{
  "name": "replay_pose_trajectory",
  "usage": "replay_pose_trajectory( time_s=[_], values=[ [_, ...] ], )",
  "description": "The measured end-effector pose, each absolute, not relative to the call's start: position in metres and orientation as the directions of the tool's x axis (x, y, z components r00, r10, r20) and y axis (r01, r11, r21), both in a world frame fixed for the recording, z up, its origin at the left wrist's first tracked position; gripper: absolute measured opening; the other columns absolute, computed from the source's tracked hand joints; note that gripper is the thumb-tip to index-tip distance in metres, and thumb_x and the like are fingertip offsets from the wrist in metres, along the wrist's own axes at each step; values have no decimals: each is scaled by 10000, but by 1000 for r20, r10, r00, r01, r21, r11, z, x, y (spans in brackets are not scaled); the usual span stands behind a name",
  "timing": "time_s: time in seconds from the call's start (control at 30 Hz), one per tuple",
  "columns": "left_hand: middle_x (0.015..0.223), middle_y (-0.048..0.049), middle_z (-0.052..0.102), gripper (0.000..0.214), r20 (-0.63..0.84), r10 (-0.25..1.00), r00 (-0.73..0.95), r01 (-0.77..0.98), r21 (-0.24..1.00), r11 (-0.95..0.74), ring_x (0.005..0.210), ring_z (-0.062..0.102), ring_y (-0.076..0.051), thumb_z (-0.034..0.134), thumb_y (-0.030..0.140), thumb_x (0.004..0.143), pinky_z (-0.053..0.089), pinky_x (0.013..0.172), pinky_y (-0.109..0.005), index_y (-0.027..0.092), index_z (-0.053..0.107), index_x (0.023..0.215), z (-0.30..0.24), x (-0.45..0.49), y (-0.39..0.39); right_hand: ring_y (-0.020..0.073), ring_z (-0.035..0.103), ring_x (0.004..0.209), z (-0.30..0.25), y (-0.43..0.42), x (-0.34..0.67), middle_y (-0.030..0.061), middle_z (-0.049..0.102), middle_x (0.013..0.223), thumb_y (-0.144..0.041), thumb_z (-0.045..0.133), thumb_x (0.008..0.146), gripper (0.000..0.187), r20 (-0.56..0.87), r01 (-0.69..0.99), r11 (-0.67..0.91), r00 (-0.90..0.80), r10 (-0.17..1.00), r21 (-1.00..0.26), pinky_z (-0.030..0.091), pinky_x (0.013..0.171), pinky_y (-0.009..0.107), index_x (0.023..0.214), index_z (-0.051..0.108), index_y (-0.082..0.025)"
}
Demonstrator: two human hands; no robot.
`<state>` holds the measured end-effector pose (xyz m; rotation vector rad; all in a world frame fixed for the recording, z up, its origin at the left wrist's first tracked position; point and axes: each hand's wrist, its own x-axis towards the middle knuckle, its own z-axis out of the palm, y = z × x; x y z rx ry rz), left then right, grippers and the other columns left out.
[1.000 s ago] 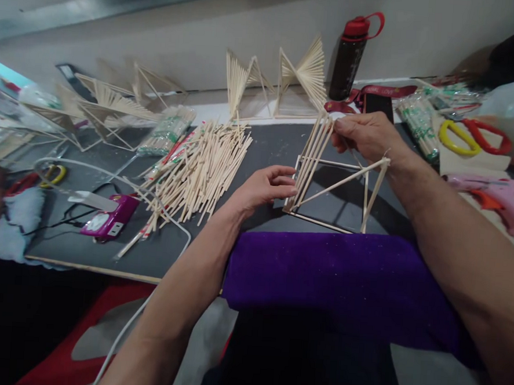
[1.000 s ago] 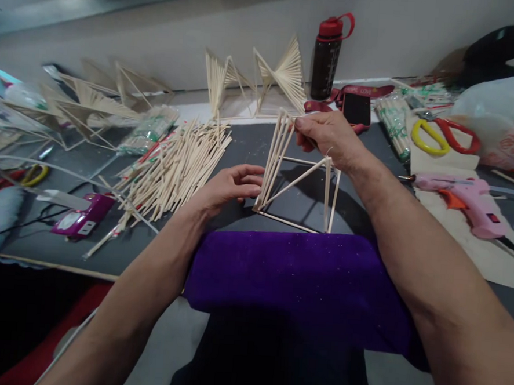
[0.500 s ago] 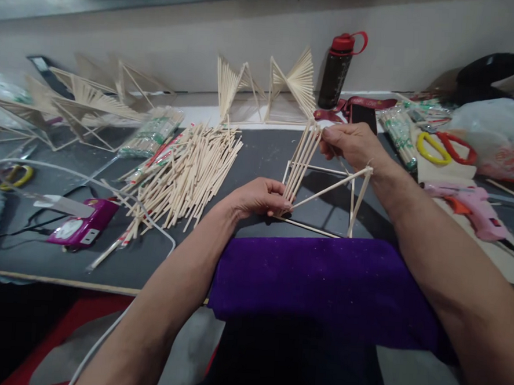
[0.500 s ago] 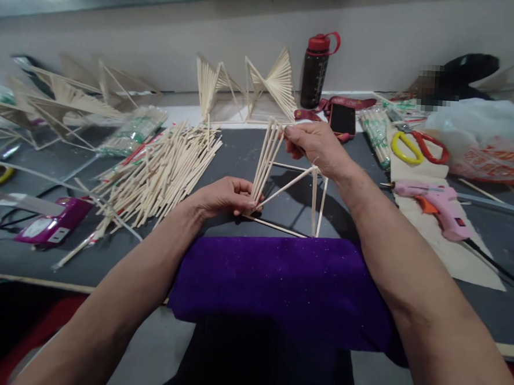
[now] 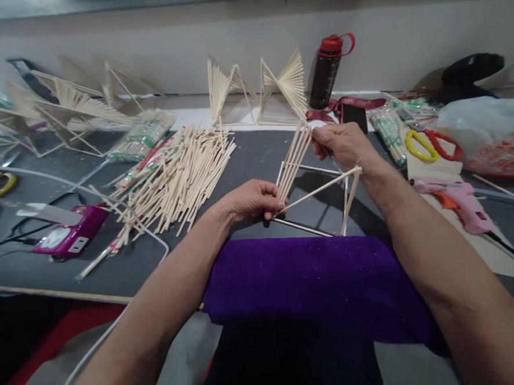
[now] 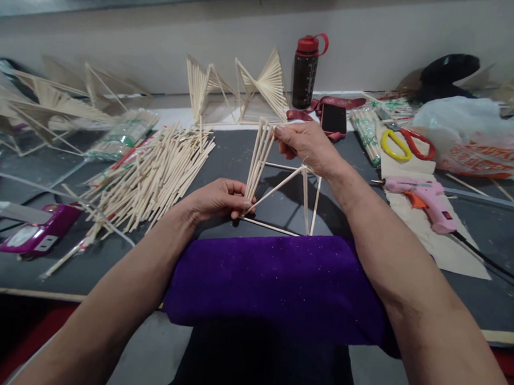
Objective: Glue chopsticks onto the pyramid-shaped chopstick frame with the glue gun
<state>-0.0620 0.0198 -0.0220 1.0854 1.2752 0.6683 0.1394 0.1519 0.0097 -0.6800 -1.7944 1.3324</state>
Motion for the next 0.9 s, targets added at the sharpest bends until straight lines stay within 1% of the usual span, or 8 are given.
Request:
replay_pose_trajectory(
  time_s=[0.13,0.27,0.4,0.57,0.67,0.9],
  values=[
    [719,-69,702,189,-409,884,226,169,910,378,441,523,-61,765,259,687,330,451,-206,126,661,771,-23,-63,20,80,490,497,8,155,142,15,576,564,-533,709,843,458,257,-38,288,-577,775,-957,419,491,213,603,636,-150],
    [733,-70,709,179,-399,885,239,158,916,370,442,534,-60,763,257,698,332,450,-206,129,655,762,-25,-63,20,100,544,546,2,162,142,37,623,651,-566,688,848,439,209,-114,176,-604,769,-978,459,510,224,702,667,-153],
    [711,-68,707,201,-390,892,229,142,920,366,441,541,-68,773,273,683,336,445,-205,129,656,759,-26,-63,20,108,572,578,2,163,140,42,636,693,-540,685,862,399,135,-102,92,-588,798,-990,491,533,222,728,657,-165],
    [711,-66,709,201,-386,893,232,144,921,361,440,537,-65,776,275,679,337,442,-201,130,656,751,-26,-63,20,89,545,542,4,158,138,30,620,669,-463,725,856,354,165,-145,99,-572,803,-984,476,511,213,695,644,-158],
    [702,-59,704,185,-389,893,224,147,920,364,436,533,-62,770,266,685,345,447,-202,133,656,743,-25,-61,19,80,535,524,4,158,137,19,599,643,-423,741,853,324,162,-136,102,-559,813,-985,461,499,212,696,649,-155],
    [695,-59,705,175,-390,899,200,143,919,367,430,540,-65,769,244,679,364,451,-202,126,650,730,-24,-60,19,81,522,517,8,157,137,14,575,609,-450,756,831,346,134,-109,87,-555,821,-990,435,463,204,698,656,-147]
  ],
)
